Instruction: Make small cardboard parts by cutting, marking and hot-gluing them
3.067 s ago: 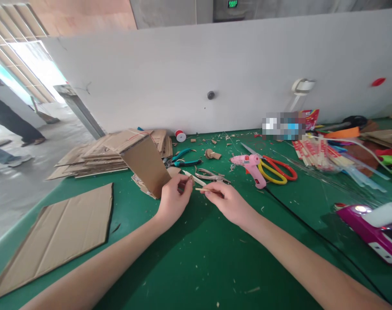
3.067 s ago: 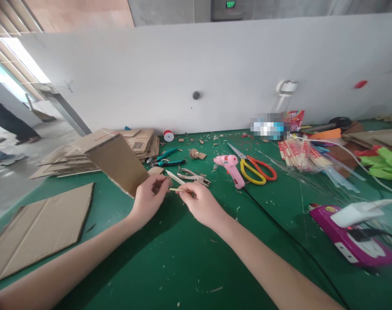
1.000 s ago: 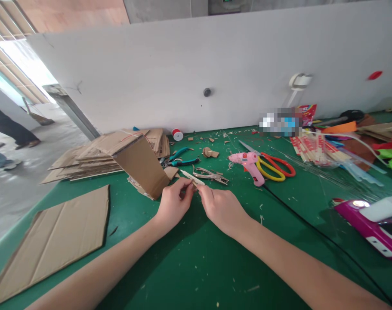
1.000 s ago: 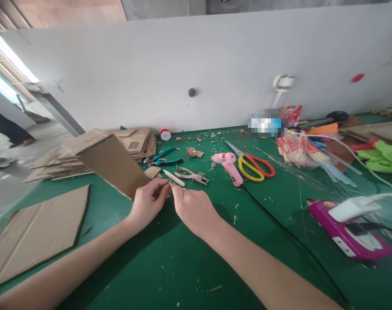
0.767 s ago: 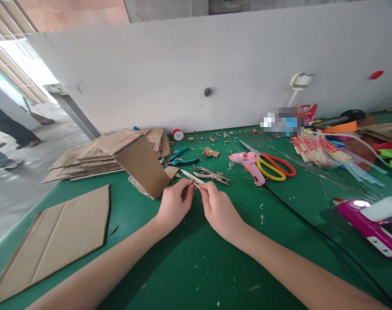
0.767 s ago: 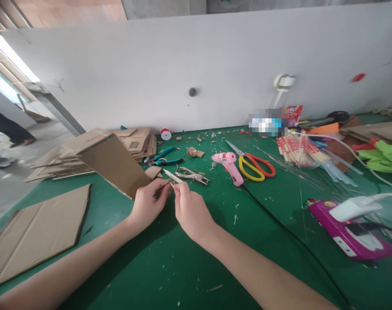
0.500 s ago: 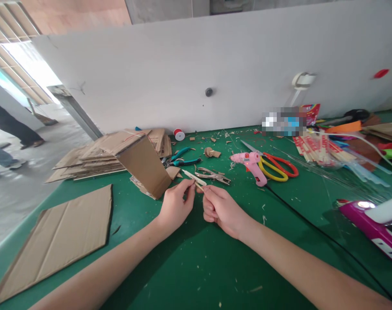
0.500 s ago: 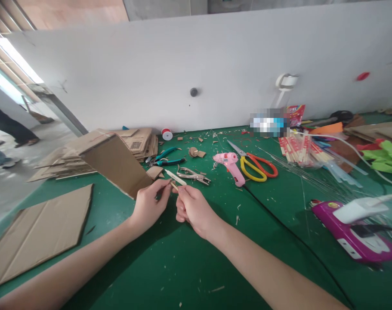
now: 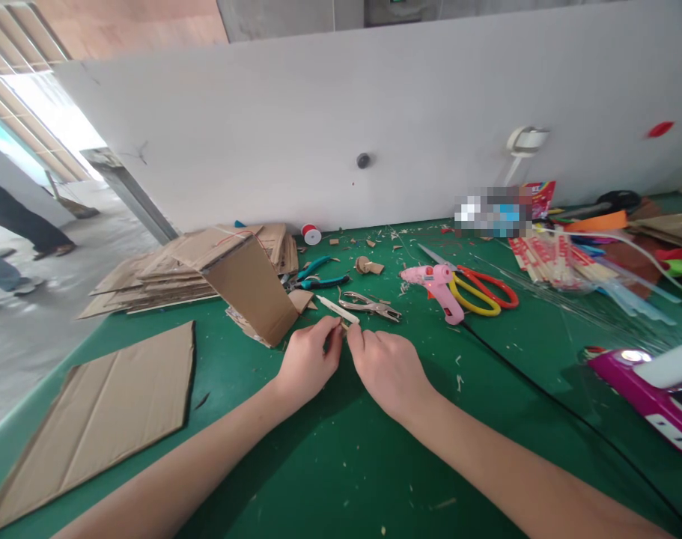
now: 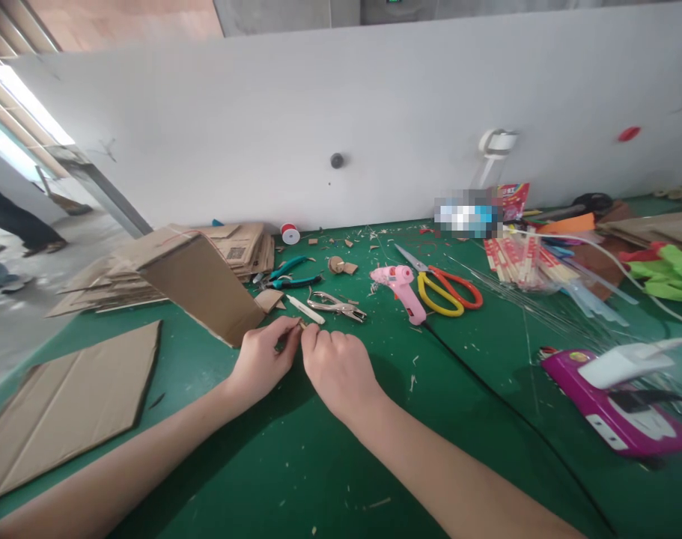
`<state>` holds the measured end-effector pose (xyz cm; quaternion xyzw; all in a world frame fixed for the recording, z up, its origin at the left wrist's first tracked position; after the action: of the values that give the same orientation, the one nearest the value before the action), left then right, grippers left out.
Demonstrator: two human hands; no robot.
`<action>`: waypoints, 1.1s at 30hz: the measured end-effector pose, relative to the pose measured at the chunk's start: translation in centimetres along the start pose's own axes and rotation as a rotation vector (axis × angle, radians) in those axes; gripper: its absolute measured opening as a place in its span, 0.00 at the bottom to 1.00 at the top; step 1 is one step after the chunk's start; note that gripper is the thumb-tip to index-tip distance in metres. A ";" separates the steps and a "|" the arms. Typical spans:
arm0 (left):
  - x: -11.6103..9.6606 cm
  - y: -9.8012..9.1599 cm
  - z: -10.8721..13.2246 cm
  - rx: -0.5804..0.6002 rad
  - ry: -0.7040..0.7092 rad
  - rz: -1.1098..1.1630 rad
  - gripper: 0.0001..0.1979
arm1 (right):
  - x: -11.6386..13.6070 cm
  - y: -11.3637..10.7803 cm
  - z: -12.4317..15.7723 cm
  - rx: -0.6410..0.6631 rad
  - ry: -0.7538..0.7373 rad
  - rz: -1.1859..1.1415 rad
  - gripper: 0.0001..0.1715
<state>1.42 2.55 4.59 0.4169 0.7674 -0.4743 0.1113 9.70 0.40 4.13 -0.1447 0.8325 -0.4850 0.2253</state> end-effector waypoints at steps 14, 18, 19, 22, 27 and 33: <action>-0.8 0.1 0.5 0.005 0.111 -0.014 0.07 | -0.5 5.3 1.8 0.670 0.755 -1.868 0.11; -0.7 0.3 0.5 0.028 0.123 -0.017 0.07 | -2.6 4.0 1.0 0.459 0.518 -1.251 0.13; -0.7 0.5 0.5 0.039 0.124 -0.023 0.07 | -2.9 3.4 0.8 0.392 0.438 -1.054 0.13; -0.6 0.7 0.3 0.066 0.122 -0.041 0.07 | -2.3 1.7 0.5 0.252 0.142 -0.484 0.15; -0.4 0.7 0.2 0.073 0.092 -0.008 0.08 | -0.8 1.4 0.5 0.205 0.003 -0.143 0.21; -0.7 0.4 0.4 0.045 0.105 0.015 0.08 | -2.4 4.2 0.9 0.423 0.582 -1.254 0.13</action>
<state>2.05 1.98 4.55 0.4491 0.7581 -0.4683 0.0650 12.12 2.83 0.62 -0.4135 0.5073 -0.6927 -0.3031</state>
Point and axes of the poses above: each hand's wrist, its own z-axis away from the middle knuckle, its own y-axis out of the palm, x = y × z, the point moved 9 cm from there along -z, towards the middle knuckle, and after that the axes turned 10 degrees about z, right-handed, at the moved point
